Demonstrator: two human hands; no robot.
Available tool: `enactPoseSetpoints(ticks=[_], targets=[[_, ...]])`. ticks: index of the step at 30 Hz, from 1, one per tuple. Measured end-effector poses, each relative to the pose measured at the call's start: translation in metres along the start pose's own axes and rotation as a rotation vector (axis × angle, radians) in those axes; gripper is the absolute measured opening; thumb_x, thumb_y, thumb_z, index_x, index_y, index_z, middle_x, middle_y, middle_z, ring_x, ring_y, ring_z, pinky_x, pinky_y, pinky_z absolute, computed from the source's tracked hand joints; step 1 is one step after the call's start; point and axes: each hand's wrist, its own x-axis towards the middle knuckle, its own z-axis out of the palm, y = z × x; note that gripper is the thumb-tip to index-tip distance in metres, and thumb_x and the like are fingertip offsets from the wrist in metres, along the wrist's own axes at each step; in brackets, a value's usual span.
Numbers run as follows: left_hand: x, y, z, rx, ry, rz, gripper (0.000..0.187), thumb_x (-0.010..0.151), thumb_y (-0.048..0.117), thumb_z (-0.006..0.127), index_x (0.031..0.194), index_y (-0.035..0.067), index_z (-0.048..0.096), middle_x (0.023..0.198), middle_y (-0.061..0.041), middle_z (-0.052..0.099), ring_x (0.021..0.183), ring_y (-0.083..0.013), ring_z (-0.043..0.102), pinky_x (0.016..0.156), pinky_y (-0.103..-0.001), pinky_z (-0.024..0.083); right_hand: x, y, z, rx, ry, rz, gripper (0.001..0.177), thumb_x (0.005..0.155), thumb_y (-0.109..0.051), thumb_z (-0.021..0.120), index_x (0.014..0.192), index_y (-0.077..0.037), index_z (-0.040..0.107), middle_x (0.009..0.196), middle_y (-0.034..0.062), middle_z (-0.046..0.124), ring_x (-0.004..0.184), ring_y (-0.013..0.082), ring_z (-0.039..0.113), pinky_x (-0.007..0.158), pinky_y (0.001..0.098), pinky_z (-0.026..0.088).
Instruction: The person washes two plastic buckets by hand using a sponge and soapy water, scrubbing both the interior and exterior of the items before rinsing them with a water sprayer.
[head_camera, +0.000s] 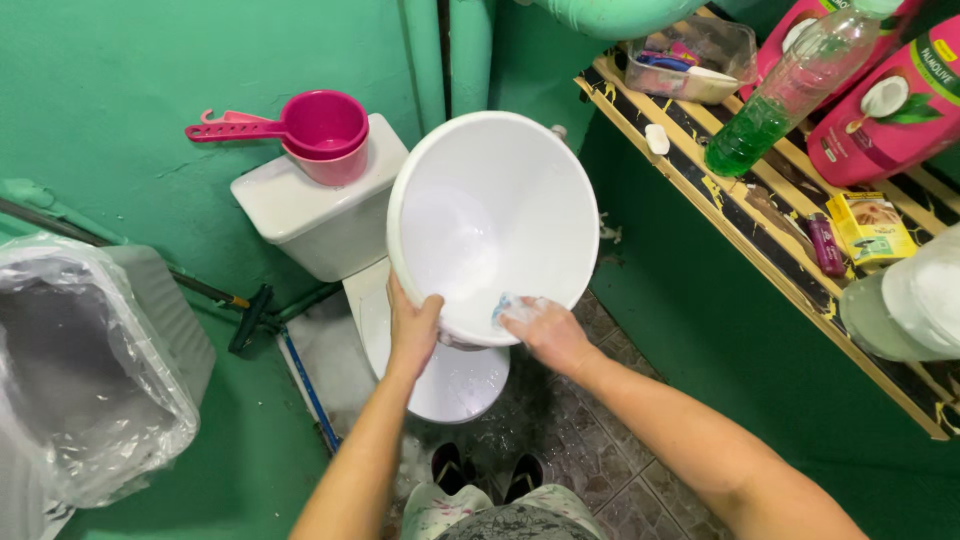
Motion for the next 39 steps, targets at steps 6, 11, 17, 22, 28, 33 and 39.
enactPoseSetpoints(ticks=[6,11,17,22,28,33,39], targets=[[0.009,0.01,-0.001,-0.296,0.107,-0.134,0.071,0.071,-0.003,0.054,0.141,0.001,0.048,0.129,-0.012,0.06,0.121,-0.0239,0.059,0.105,-0.031,0.045,0.02,-0.047,-0.029,0.228,-0.205,0.185,0.048,0.084,-0.006,0.065,0.129,-0.02,0.067,0.127,0.0212,0.067,0.117,0.0385,0.064,0.092,0.0461,0.055],[0.017,0.016,-0.029,-0.433,0.045,-0.032,0.06,0.073,-0.006,0.055,0.133,0.0,0.05,0.127,-0.011,0.057,0.119,-0.0179,0.056,0.106,-0.03,0.044,0.051,-0.069,-0.061,0.781,-0.531,0.264,0.074,0.082,-0.02,0.064,0.153,-0.012,0.044,0.156,0.0156,0.044,0.141,0.0353,0.039,0.116,0.0407,0.034],[0.014,0.042,-0.044,-0.483,0.026,-0.038,0.057,0.074,-0.006,0.056,0.131,-0.002,0.048,0.124,-0.011,0.057,0.114,-0.0163,0.056,0.101,-0.03,0.047,0.08,-0.062,-0.018,1.213,-0.414,0.219,0.064,0.104,-0.03,0.045,0.159,-0.002,0.028,0.168,0.0182,0.025,0.156,0.0324,0.023,0.125,0.0378,0.015],[0.002,0.075,-0.051,-0.438,-0.038,0.016,0.054,0.073,-0.004,0.054,0.127,-0.003,0.057,0.122,-0.007,0.053,0.115,-0.0155,0.053,0.106,-0.027,0.041,0.117,-0.041,0.049,0.894,-0.394,0.22,0.056,0.106,-0.029,0.041,0.155,-0.002,0.036,0.158,0.0227,0.04,0.144,0.0382,0.039,0.12,0.0395,0.03],[-0.021,0.101,-0.059,-0.537,-0.142,-0.041,0.031,0.074,-0.003,0.056,0.105,-0.002,0.059,0.123,-0.007,0.05,0.112,-0.0163,0.053,0.103,-0.027,0.041,0.133,-0.027,0.083,0.633,-0.461,0.53,0.046,0.099,-0.03,0.052,0.142,-0.014,0.056,0.144,0.0232,0.049,0.125,0.0427,0.054,0.107,0.046,0.041],[-0.023,0.093,-0.064,-0.465,-0.175,0.015,0.017,0.074,-0.003,0.057,0.091,-0.001,0.055,0.125,-0.008,0.053,0.11,-0.0165,0.053,0.101,-0.026,0.041,0.13,-0.056,0.07,0.685,-0.284,0.591,0.041,0.097,-0.027,0.057,0.133,-0.007,0.063,0.133,0.0213,0.062,0.12,0.0391,0.061,0.103,0.0444,0.047],[-0.01,0.07,-0.085,-0.358,-0.032,0.057,0.023,0.073,-0.002,0.057,0.095,-0.002,0.061,0.124,-0.007,0.053,0.112,-0.0165,0.054,0.103,-0.027,0.041,0.112,-0.133,-0.056,1.002,-0.289,0.544,0.041,0.093,-0.024,0.06,0.13,-0.005,0.059,0.127,0.0178,0.063,0.112,0.0332,0.064,0.098,0.0407,0.049]])
